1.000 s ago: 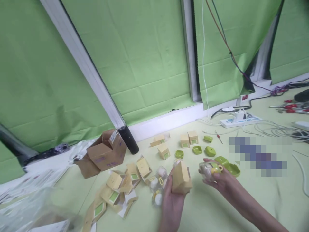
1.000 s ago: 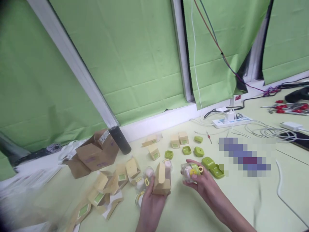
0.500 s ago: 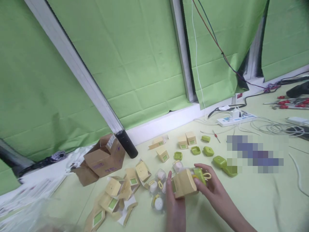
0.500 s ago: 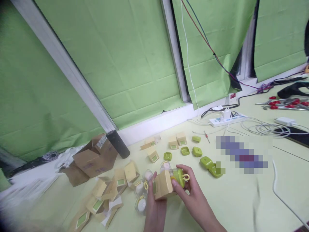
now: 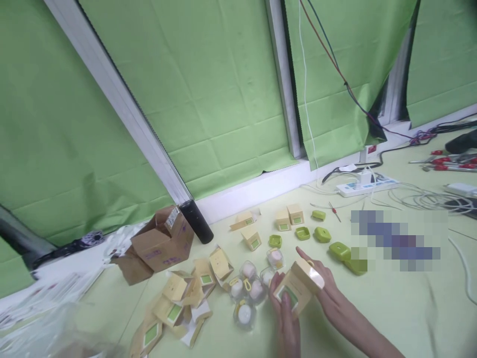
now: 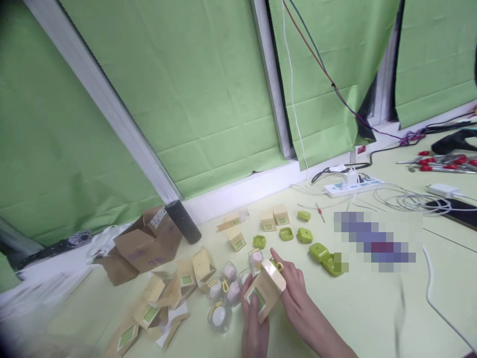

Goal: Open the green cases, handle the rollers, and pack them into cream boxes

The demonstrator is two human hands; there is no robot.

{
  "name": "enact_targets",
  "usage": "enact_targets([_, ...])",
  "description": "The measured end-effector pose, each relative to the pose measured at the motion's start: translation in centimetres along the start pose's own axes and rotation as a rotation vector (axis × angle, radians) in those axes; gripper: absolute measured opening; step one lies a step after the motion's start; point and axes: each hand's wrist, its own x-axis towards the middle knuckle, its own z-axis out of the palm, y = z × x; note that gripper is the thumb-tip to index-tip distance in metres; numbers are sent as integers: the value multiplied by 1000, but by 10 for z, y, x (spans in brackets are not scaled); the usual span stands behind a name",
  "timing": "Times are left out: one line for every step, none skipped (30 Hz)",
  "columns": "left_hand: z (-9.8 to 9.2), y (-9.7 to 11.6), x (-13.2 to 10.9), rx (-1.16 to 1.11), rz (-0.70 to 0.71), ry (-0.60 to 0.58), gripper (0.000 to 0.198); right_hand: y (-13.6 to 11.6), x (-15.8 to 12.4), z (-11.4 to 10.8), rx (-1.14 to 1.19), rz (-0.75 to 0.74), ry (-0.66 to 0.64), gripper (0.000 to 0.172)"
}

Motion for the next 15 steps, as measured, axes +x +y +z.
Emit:
enact_targets([1, -4, -1, 9, 8, -41, 79, 3, 0, -6, 12, -9, -22, 50])
enact_targets([1, -7, -2, 18, 13, -97, 76, 5, -1, -12, 16, -25, -43, 50])
enact_targets([1, -10, -3, 28, 14, -169, 72, 5, -3, -19, 13, -51, -66, 49])
enact_targets([1, -12, -3, 47, 14, -246, 69, 4, -4, -25, 7, -78, -83, 48])
enact_targets([1, -15, -3, 64, 19, -317, 67, 2, -7, -30, 3, -95, -97, 47])
enact_targets([0, -17, -3, 79, 25, -377, 69, 0, -10, -34, 7, -99, -111, 46])
enact_targets([-1, -18, -2, 103, 41, -417, 71, -3, -14, -36, 23, -94, -126, 44])
enact_targets([-1, -19, -2, 142, 70, -441, 71, -5, -19, -37, 45, -84, -145, 40])
enact_targets([-2, -19, -2, 193, 108, -455, 68, -6, -23, -36, 67, -76, -160, 35])
enact_targets([-3, -18, -3, 249, 142, -471, 64, -6, -28, -36, 85, -78, -175, 30])
enact_targets([-4, -16, -4, 297, 164, -494, 60, -4, -32, -35, 98, -93, -177, 28])
enact_targets([-5, -14, -5, 336, 178, -523, 57, 0, -36, -35, 105, -112, -157, 28])
enact_targets([-6, -11, -6, 369, 192, -556, 58, 4, -40, -36, 111, -132, -121, 31])
enact_targets([-6, -9, -8, 398, 208, -592, 61, 9, -43, -36, 117, -155, -76, 35])
enact_targets([-6, -7, -9, 429, 229, -627, 65, 14, -46, -37, 119, -179, -41, 38])
